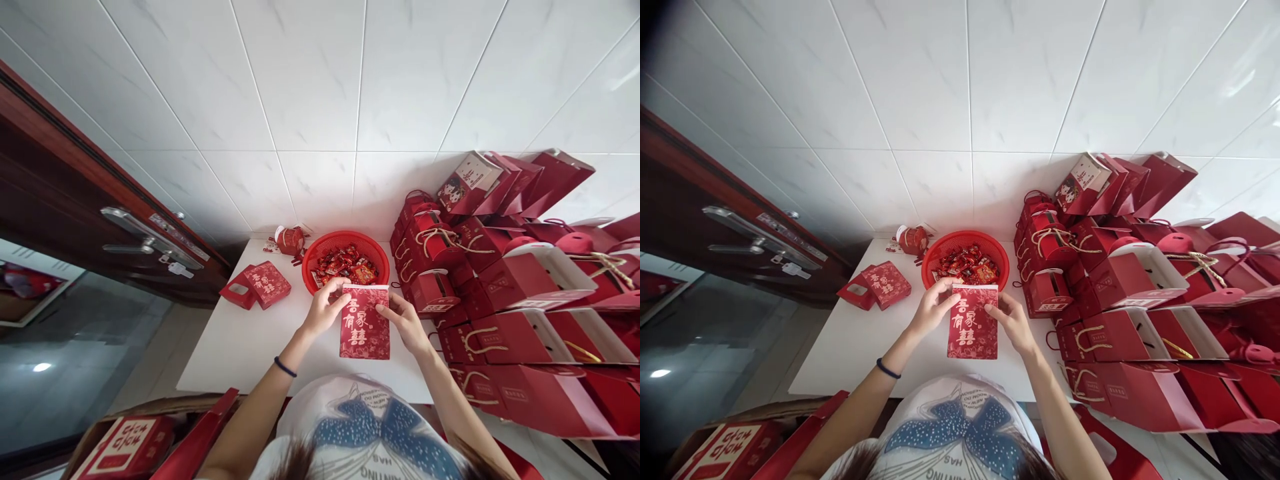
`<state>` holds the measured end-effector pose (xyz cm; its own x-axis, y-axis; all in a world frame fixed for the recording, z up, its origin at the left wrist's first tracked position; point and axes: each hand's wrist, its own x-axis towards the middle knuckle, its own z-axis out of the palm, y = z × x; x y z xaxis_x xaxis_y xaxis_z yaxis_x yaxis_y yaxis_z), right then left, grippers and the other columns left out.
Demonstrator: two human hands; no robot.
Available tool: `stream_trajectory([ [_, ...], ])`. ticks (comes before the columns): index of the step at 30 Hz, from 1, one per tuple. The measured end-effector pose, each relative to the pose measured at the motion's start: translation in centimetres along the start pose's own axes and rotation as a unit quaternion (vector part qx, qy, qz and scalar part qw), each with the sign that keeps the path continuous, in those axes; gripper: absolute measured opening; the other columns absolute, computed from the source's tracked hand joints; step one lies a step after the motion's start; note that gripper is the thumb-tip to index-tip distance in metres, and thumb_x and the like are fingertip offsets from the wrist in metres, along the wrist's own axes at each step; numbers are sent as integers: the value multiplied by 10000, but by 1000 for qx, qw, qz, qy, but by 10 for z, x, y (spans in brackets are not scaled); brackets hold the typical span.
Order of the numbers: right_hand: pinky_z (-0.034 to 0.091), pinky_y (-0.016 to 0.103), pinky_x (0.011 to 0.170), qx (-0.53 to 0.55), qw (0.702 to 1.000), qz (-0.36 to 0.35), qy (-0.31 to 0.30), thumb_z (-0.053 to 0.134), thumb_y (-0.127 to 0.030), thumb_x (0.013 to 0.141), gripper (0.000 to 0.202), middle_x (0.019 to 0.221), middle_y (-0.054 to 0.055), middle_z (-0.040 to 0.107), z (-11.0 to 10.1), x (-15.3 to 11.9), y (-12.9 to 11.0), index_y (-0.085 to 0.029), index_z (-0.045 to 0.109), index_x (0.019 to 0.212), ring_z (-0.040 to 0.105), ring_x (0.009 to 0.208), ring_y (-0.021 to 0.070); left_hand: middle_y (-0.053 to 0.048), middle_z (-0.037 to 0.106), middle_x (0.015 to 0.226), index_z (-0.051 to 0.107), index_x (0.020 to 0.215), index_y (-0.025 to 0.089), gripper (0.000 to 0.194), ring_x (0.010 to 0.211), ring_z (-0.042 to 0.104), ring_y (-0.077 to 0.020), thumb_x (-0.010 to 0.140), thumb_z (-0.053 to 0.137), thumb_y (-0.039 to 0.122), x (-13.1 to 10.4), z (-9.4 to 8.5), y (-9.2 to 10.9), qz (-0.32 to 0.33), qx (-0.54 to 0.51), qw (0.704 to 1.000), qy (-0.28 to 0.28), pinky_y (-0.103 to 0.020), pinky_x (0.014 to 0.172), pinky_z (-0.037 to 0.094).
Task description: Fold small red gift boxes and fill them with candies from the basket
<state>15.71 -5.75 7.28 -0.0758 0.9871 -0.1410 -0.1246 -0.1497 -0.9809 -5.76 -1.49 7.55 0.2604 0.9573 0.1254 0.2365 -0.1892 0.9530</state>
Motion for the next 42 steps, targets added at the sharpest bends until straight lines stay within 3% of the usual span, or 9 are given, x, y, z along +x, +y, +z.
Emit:
stream_trajectory([
  [6, 525, 332, 828, -15, 1000, -16, -3, 595, -647, 848, 505, 958, 72, 716, 3, -7, -21, -184, 709, 1016, 647, 918, 238, -46, 709, 893, 672, 861, 194, 215, 854, 653, -180, 923, 563, 368, 0, -3, 25, 69, 30, 997, -15, -287, 776, 526],
  [16, 475, 246, 666, -166, 982, -84, -34, 590, -577, 883, 432, 830, 35, 670, -15, -18, -55, -160, 687, 934, 585, 744, 155, -76, 739, 934, 740, 876, 187, 130, 854, 694, -194, 862, 640, 270, -3, -1, 38, 135, -15, 990, -40, -293, 721, 573],
  [21, 511, 284, 700, -259, 958, -109, -51, 591, -517, 896, 354, 877, 48, 709, -29, -22, -81, -191, 724, 935, 641, 794, 187, -83, 745, 1019, 758, 897, 210, 114, 972, 698, -212, 861, 651, 226, -2, 5, 45, 161, -24, 987, -14, -352, 877, 569],
  [23, 531, 322, 762, -307, 939, -158, 1, 643, -485, 860, 296, 905, 54, 722, -42, -20, -110, -217, 750, 926, 658, 825, 202, -97, 712, 1151, 753, 958, 219, 138, 1099, 661, -234, 861, 655, 225, 0, 5, 51, 172, -36, 984, 8, -383, 965, 538],
  [25, 541, 364, 819, -328, 907, -236, 119, 696, -451, 815, 242, 904, 52, 725, -61, -15, -149, -241, 763, 916, 664, 851, 210, -106, 677, 1219, 745, 1002, 221, 167, 1174, 622, -249, 861, 657, 236, 3, 2, 55, 172, -44, 983, 36, -400, 1015, 509],
  [28, 560, 396, 761, -302, 829, -321, 345, 751, -354, 762, 234, 858, 53, 719, -97, 1, -212, -217, 762, 950, 666, 772, 190, -106, 691, 1135, 749, 953, 209, 142, 1128, 637, -243, 860, 653, 256, 5, -2, 53, 151, -57, 984, 72, -384, 994, 520],
  [31, 528, 368, 665, -296, 754, -345, 474, 686, -215, 798, 215, 811, 116, 708, -135, 27, -256, -95, 764, 958, 643, 691, 169, -97, 713, 1027, 749, 873, 192, 120, 1012, 676, -224, 847, 659, 268, 3, -4, 40, 116, -69, 987, 83, -345, 901, 559],
  [36, 496, 370, 666, -347, 725, -262, 534, 685, -132, 764, 223, 799, 145, 712, -183, 69, -267, -45, 768, 952, 613, 654, 166, -74, 735, 900, 749, 807, 192, 127, 891, 694, -205, 827, 668, 288, -6, -5, 21, 70, -55, 992, 89, -307, 805, 574],
  [42, 491, 382, 650, -346, 713, -241, 561, 683, -122, 753, 211, 793, 157, 711, -204, 72, -265, -45, 776, 927, 637, 665, 199, -67, 747, 865, 758, 802, 197, 143, 849, 703, -206, 813, 665, 306, -14, -12, 13, 16, -33, 995, 95, -289, 753, 567],
])
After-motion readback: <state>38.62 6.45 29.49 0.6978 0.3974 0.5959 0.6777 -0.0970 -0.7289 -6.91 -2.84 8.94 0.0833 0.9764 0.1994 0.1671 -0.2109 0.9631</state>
